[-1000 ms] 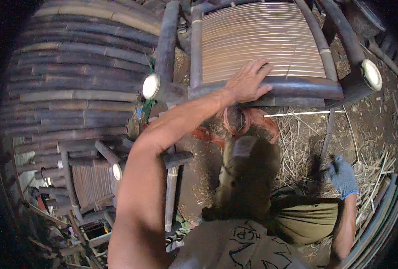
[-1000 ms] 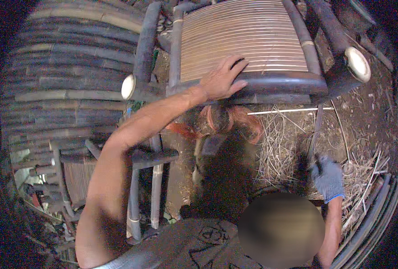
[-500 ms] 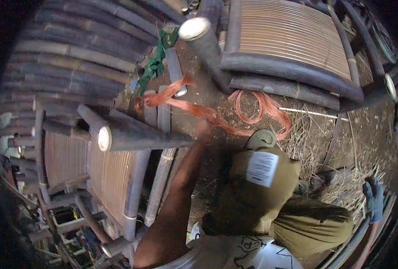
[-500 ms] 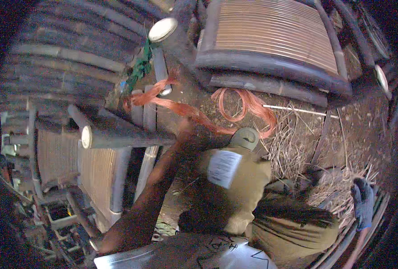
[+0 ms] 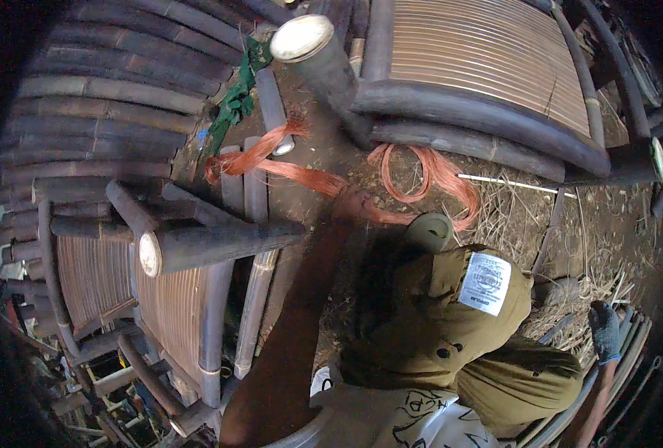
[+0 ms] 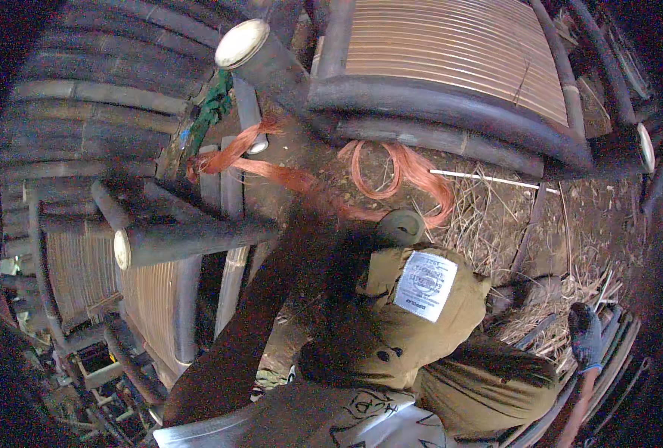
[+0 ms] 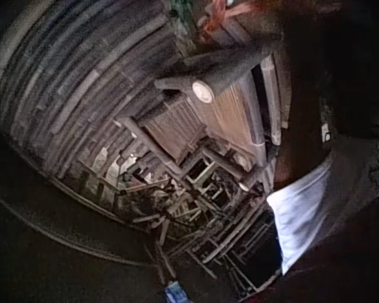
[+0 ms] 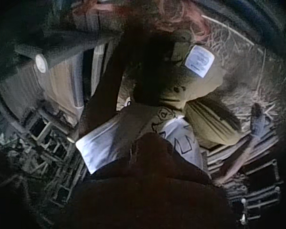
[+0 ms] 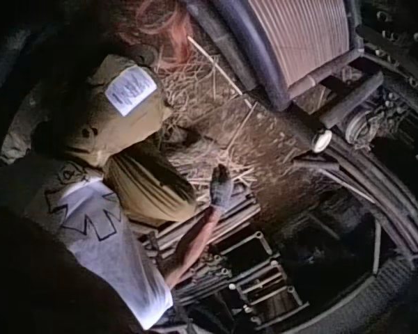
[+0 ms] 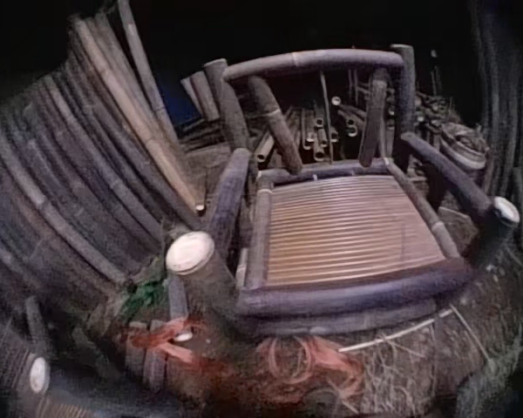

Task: The person constructs a bamboo chair by whittling bamboo strips with a knife and inserting them into the chair frame.

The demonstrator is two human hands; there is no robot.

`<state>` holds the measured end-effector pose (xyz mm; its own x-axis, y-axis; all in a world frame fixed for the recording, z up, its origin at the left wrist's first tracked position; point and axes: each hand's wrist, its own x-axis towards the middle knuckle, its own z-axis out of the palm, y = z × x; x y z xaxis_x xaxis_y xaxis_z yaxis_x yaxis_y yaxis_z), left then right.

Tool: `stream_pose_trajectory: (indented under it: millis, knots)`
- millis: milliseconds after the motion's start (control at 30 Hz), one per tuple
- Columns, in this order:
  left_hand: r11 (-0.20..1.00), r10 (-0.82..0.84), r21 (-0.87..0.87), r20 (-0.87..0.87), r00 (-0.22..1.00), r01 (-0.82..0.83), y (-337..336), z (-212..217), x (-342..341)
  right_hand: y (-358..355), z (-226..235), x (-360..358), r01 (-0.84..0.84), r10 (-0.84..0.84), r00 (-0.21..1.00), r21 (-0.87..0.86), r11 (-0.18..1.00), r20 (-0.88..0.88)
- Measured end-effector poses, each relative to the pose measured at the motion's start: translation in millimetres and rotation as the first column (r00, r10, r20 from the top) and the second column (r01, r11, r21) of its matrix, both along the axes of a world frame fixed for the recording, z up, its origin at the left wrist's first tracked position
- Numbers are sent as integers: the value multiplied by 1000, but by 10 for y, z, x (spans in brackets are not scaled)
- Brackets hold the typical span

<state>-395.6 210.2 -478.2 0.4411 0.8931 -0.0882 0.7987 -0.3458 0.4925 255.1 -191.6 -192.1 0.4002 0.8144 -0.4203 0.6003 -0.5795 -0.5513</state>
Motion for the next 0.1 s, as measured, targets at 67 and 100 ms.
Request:
stream_pose_trajectory:
  millis: [67,100]
  knots:
    - [995,-101,-21,-1,995,101,81,4,52,-93,-42,-31,-116,147,979,-202,972,144]
    - [988,-153,-31,1,988,153,124,26,92,-142,-53,-38,-103,133,981,-203,974,143]
